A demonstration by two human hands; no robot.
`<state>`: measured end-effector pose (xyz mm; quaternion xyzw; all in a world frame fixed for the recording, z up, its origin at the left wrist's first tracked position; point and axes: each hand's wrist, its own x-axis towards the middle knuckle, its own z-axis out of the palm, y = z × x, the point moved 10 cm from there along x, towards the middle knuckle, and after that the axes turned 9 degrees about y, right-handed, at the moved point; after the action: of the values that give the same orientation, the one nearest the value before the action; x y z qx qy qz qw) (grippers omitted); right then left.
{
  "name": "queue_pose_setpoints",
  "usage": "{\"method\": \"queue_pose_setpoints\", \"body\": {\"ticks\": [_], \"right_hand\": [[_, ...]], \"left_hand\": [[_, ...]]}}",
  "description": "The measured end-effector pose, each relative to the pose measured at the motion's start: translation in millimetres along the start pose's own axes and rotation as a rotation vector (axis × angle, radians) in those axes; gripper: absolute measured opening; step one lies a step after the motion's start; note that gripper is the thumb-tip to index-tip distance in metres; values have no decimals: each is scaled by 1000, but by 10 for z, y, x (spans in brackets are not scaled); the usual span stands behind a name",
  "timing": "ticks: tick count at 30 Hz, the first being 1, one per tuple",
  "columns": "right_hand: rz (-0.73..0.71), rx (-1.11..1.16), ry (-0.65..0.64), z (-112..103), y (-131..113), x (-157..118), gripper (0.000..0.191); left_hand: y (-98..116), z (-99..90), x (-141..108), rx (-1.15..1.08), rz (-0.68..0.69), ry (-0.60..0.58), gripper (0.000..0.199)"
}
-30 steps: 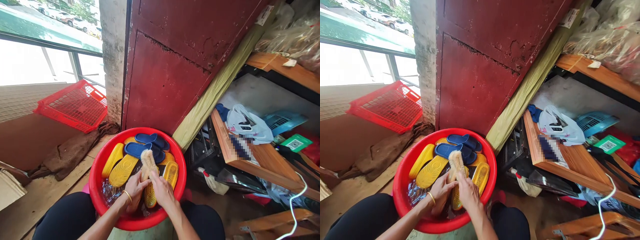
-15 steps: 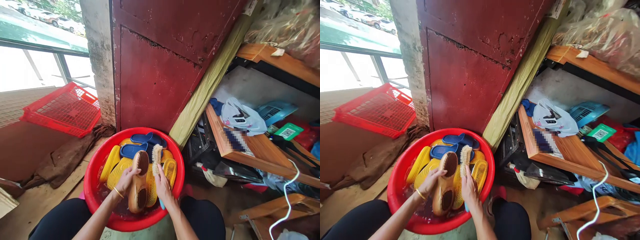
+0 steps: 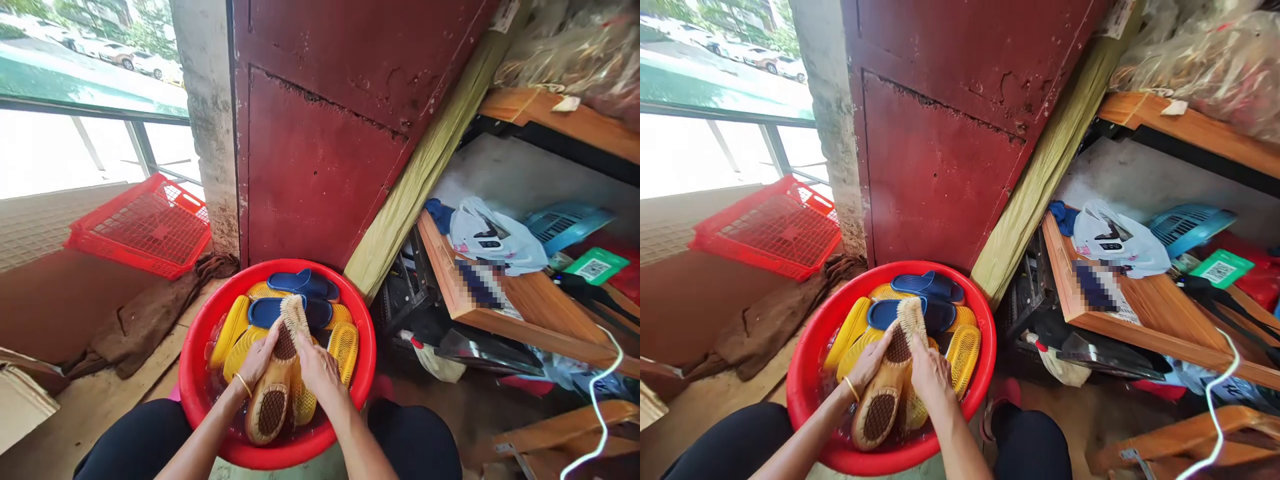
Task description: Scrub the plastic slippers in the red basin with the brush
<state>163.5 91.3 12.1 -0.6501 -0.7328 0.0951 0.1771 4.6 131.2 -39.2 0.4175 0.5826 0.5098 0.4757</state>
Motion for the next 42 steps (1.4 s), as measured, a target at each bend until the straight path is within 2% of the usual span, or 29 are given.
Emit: {"method": "queue_pose_setpoints", "body": {"ticks": [2, 3, 5, 7, 10, 12, 15, 17, 18, 20, 22, 24, 25, 28, 31, 33, 35, 37, 39, 42], "right_hand": [[51, 42, 41, -62, 118, 178, 53], [77, 75, 67, -85, 206, 206, 53], [107, 142, 118, -94, 404, 141, 53], [119, 170, 138, -46, 593, -40, 54], [120, 115, 66, 108, 764, -350, 57], [108, 42, -14, 219, 776, -491, 56], [104, -73, -84, 315, 720, -552, 54], [126, -98, -105, 354, 674, -516, 53], [141, -90, -124, 384, 654, -489, 53], [170, -54, -176, 470, 621, -434, 50], [198, -25, -226, 565, 611, -385, 46], [224, 3, -257, 633, 625, -347, 43], [236, 21, -271, 653, 639, -337, 43], [268, 120, -361, 638, 676, -375, 48], [288, 327, -499, 455, 613, -547, 47], [230, 406, -483, 193, 489, -657, 45], [114, 399, -370, -84, 314, -738, 47], [11, 325, -252, -231, 123, -791, 49], [-41, 172, -173, -217, -28, -740, 50], [-12, -74, -123, -99, -123, -375, 54]], "left_hand": [[-38, 93, -29, -32, -23, -137, 58], [-51, 91, -23, -32, -17, -155, 57], [-64, 18, 33, -1, 29, -96, 55], [-99, 0, 89, 29, 56, -55, 53], [-205, 26, 165, 35, 42, -28, 55], [-298, -43, 219, 114, 17, 42, 59], [-478, -300, 247, 363, -93, 227, 67], [-464, -401, 196, 501, -58, 314, 68], [-403, -399, 146, 554, 19, 342, 67], [-262, -264, -6, 662, 230, 324, 70], [-223, -67, -173, 765, 378, 247, 84], [-295, 75, -254, 818, 401, 140, 97], [-354, 86, -246, 819, 356, 104, 99], [-484, -39, -108, 693, 133, 62, 98], [-466, -155, 4, 382, -48, 41, 94], [-447, -164, -7, 173, -162, 21, 94], [-423, -127, -72, 36, -242, 5, 98], [-361, -74, -138, -36, -245, 2, 97], [-265, -25, -179, -65, -173, 3, 94], [-160, 51, -225, -67, -54, -34, 91]]}}
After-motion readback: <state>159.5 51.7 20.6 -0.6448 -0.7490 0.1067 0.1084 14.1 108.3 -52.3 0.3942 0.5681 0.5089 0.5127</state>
